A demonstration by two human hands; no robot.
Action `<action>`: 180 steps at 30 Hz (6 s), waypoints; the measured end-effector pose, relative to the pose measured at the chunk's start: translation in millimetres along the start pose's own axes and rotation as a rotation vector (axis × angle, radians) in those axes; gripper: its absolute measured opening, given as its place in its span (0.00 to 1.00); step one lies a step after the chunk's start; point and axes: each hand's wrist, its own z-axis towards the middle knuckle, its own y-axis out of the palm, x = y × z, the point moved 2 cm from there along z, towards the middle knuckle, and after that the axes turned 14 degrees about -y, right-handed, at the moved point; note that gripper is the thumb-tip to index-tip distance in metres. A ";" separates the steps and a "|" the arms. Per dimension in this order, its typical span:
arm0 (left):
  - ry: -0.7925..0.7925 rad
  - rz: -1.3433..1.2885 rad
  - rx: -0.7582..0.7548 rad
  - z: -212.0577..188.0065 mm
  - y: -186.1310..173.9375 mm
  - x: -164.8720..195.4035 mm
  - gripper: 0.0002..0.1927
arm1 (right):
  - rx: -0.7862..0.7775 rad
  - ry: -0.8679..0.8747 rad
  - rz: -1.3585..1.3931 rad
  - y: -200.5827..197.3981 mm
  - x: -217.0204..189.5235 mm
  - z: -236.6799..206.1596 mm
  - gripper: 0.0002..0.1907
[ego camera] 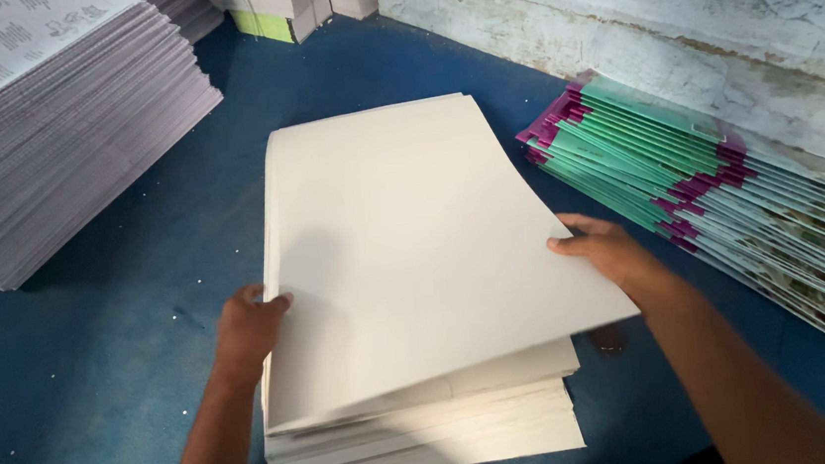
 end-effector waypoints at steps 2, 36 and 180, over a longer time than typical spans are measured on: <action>0.018 -0.030 -0.005 4.2 12.4 -10.4 0.30 | -0.007 -0.010 -0.020 -3.8 4.0 -0.2 0.36; 0.077 0.376 0.034 -41.9 62.7 21.0 0.34 | -0.141 -0.611 -0.693 57.6 -66.0 -40.5 0.28; 0.444 0.896 -0.217 9.8 121.9 71.7 0.44 | -0.447 0.149 -1.033 -22.2 130.6 60.9 0.21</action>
